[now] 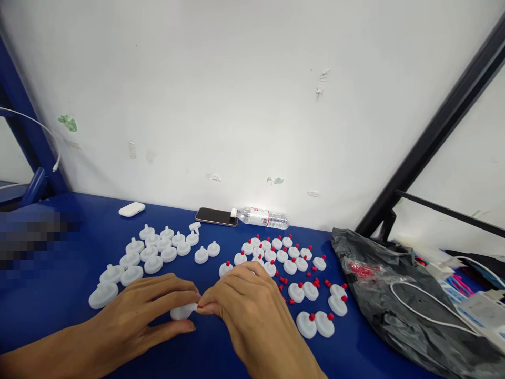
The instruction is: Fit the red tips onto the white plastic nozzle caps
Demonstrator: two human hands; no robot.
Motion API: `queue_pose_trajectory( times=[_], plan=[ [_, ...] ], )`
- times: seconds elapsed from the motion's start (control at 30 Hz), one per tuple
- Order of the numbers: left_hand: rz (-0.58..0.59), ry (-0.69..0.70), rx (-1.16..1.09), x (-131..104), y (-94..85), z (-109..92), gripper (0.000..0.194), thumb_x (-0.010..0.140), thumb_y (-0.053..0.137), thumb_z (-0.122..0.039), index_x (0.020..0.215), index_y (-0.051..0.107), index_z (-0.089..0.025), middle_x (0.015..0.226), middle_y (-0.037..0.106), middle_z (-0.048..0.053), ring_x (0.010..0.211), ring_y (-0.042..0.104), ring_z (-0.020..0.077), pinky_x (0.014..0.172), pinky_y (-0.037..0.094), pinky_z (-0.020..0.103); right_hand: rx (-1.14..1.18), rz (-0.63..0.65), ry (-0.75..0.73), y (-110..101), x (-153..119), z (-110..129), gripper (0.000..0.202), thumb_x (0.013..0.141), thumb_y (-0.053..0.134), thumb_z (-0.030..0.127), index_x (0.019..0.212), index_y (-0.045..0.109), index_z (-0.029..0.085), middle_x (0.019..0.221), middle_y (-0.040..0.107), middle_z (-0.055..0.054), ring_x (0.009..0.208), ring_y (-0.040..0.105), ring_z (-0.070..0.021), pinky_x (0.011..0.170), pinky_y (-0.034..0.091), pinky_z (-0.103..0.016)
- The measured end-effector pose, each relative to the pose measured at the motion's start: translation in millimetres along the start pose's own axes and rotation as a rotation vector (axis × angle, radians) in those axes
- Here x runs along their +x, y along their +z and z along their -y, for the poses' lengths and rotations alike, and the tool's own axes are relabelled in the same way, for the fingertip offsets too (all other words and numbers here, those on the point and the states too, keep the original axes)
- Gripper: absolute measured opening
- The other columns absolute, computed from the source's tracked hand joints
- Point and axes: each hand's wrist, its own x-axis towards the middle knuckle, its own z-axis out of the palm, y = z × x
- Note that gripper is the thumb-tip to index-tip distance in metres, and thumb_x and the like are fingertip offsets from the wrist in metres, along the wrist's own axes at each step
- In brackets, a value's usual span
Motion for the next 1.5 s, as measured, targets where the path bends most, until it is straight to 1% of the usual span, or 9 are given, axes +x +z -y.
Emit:
queue_pose_trajectory(
  times=[0.23,0.63,0.77,0.83,0.93,1.03,1.2,1.37,1.5],
  plan=[
    [-0.011,-0.005,-0.005,-0.3,-0.3,1.9,0.022,0.108,0.056,-0.035,0.125,0.06,-0.022,0.111,0.075,0.003,0.094,0.074,0.0163,0.083,0.056,0.026,0.025,0.001,0.031,0.7,-0.6,0.2,0.017,0.101,0.064,0.011,0.104,0.075,0.023,0.101,0.081,0.005,0.098,0.069,-0.014,0.092,0.046,-0.027],
    [-0.027,0.016,0.082,-1.6,-2.2,1.3,0.023,0.11,0.052,-0.038,0.126,0.058,-0.023,0.11,0.075,0.003,0.09,0.075,0.0167,0.078,0.057,0.026,0.041,0.014,0.125,1.3,-0.8,5.6,0.018,0.099,0.069,0.014,0.108,0.073,0.029,0.1,0.079,0.007,0.094,0.067,-0.0144,0.09,0.046,-0.028],
    [-0.011,0.012,0.094,-2.5,-3.0,1.3,0.021,0.111,0.05,-0.035,0.126,0.058,-0.023,0.112,0.074,0.003,0.093,0.075,0.0157,0.078,0.056,0.024,0.036,0.035,0.137,2.5,-1.1,5.1,0.022,0.1,0.068,0.015,0.113,0.072,0.032,0.102,0.079,0.007,0.095,0.067,-0.0149,0.09,0.046,-0.03],
    [-0.007,0.012,0.113,-2.6,-3.1,0.8,0.022,0.112,0.046,-0.035,0.126,0.057,-0.022,0.114,0.073,0.004,0.093,0.075,0.0151,0.073,0.055,0.023,0.033,0.043,0.147,2.8,-1.7,5.2,0.024,0.101,0.066,0.015,0.117,0.071,0.033,0.103,0.078,0.007,0.097,0.066,-0.0157,0.091,0.046,-0.031],
    [-0.015,0.024,0.131,-2.2,-2.8,0.3,0.024,0.114,0.04,-0.033,0.126,0.057,-0.021,0.114,0.072,0.005,0.09,0.076,0.0141,0.066,0.053,0.021,0.03,0.063,0.171,2.4,-2.3,5.9,0.032,0.102,0.064,0.015,0.125,0.069,0.037,0.103,0.077,0.006,0.097,0.066,-0.0163,0.091,0.047,-0.032],
    [-0.008,0.025,0.129,-2.0,-2.1,1.0,0.027,0.115,0.038,-0.033,0.129,0.058,-0.021,0.114,0.072,0.005,0.086,0.075,0.0136,0.066,0.054,0.022,0.021,0.095,0.196,1.5,-2.6,6.3,0.036,0.103,0.063,0.015,0.128,0.068,0.04,0.101,0.075,0.006,0.096,0.066,-0.0168,0.09,0.047,-0.032],
    [0.035,0.024,0.132,-2.4,-0.9,3.4,0.032,0.114,0.038,-0.033,0.137,0.057,-0.022,0.114,0.071,0.006,0.078,0.073,0.0134,0.063,0.054,0.024,0.01,0.118,0.211,2.1,-3.3,5.3,0.036,0.103,0.062,0.015,0.129,0.067,0.039,0.102,0.076,0.006,0.096,0.066,-0.0171,0.09,0.048,-0.032],
    [0.063,0.054,0.268,-2.0,-1.0,3.3,0.035,0.114,0.036,-0.032,0.142,0.055,-0.022,0.114,0.072,0.008,0.077,0.073,0.0162,0.062,0.056,0.026,-0.013,0.139,0.214,5.6,-3.1,5.9,0.03,0.103,0.062,0.014,0.123,0.068,0.035,0.103,0.076,0.004,0.095,0.067,-0.0183,0.09,0.049,-0.034],
    [0.079,0.044,0.238,-0.8,-3.3,1.5,0.032,0.114,0.037,-0.034,0.136,0.057,-0.023,0.117,0.072,0.008,0.084,0.075,0.0173,0.066,0.058,0.025,-0.031,0.153,0.213,7.5,-2.6,7.8,0.029,0.102,0.06,0.012,0.122,0.067,0.032,0.102,0.076,0.002,0.097,0.068,-0.0195,0.09,0.05,-0.034]
  ],
)
